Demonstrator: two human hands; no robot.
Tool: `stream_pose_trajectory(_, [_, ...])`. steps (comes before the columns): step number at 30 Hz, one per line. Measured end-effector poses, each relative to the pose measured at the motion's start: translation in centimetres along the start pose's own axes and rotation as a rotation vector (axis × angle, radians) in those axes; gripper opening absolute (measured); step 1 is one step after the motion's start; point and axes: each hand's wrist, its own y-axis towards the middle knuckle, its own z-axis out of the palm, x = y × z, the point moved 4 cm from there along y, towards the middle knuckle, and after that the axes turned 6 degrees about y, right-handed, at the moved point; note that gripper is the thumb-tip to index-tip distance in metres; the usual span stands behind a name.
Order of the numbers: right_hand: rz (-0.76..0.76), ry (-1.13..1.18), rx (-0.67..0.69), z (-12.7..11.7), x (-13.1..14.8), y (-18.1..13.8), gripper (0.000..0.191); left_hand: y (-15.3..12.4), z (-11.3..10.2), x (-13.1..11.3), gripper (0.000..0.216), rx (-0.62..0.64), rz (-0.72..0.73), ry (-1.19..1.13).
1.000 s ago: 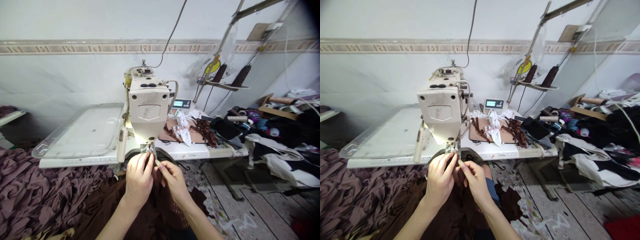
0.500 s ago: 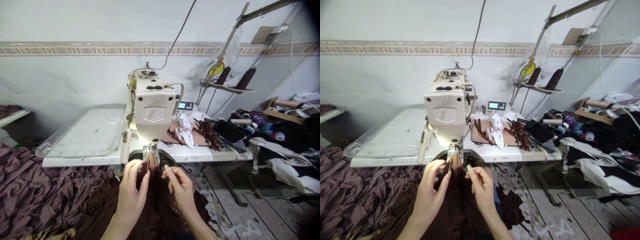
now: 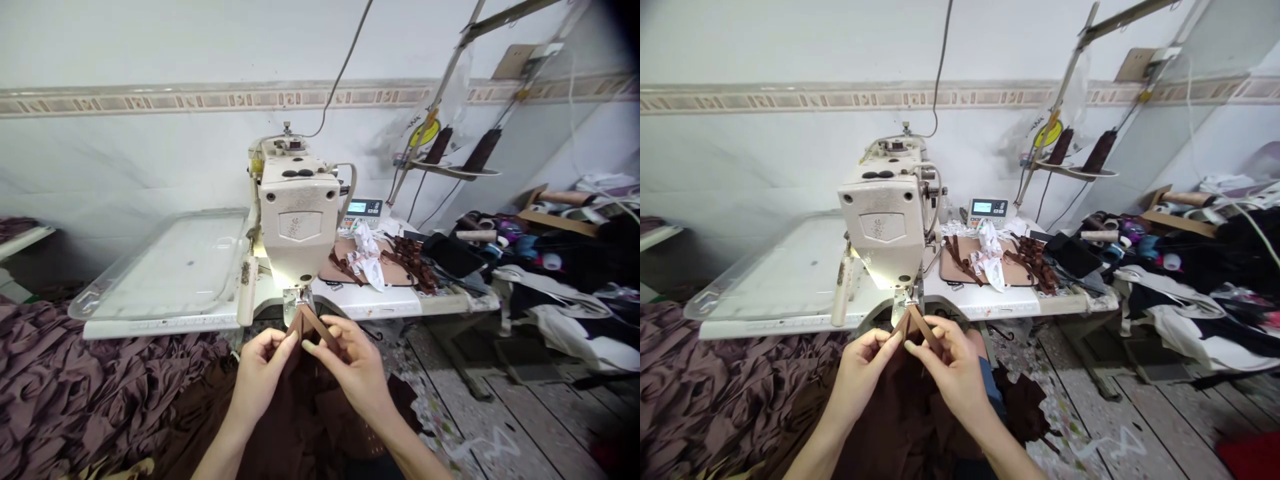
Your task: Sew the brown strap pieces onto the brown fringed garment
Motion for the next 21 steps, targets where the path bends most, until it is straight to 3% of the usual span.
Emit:
stream_pose_trajectory(3, [-0.246,-0.2,0.057,-1.5,3.6,1.5,0.017,-1.8,0.3,-0.8,0.027,-0.007,0.082,0.131])
stream_pose_trajectory(5, [-0.283,-0.215,0.109,-2.3,5.0,2.6,0.009,-2.8,0.5,-1.5,0.029,0.032,0.132,0.201])
stream_pose_trajectory(7, [-0.184,-0.17,0.133,-2.7,5.0,3.8,0.005,-3.2,0.9,-2.0,0.052,0.149,0.144,0.222])
stream_pose_trajectory(10, [0.041,-0.111,0.145,-2.4,3.3,5.4,0.017,-2.7,1.7,-2.2,0.039,0.317,0.104,0.162])
stream_pose_trajectory(12, [0.121,-0.105,0.139,-2.0,1.7,6.4,0.025,-1.9,1.8,-2.2,0.036,0.32,0.086,0.096])
stream_pose_trajectory(16, [0.128,-0.129,0.128,-1.1,-1.1,8.3,0.03,-0.8,1.1,-2.3,0.03,0.102,0.162,0.22])
stream_pose_trajectory(19, [0.061,-0.135,0.126,-0.5,-2.2,9.6,0.025,-1.3,0.5,-3.0,0.021,-0.168,0.451,0.524])
stream_pose_trajectory(21, [0.032,-0.129,0.135,-0.2,-2.6,10.4,0.022,-2.1,0.8,-3.6,0.028,-0.266,0.692,0.724])
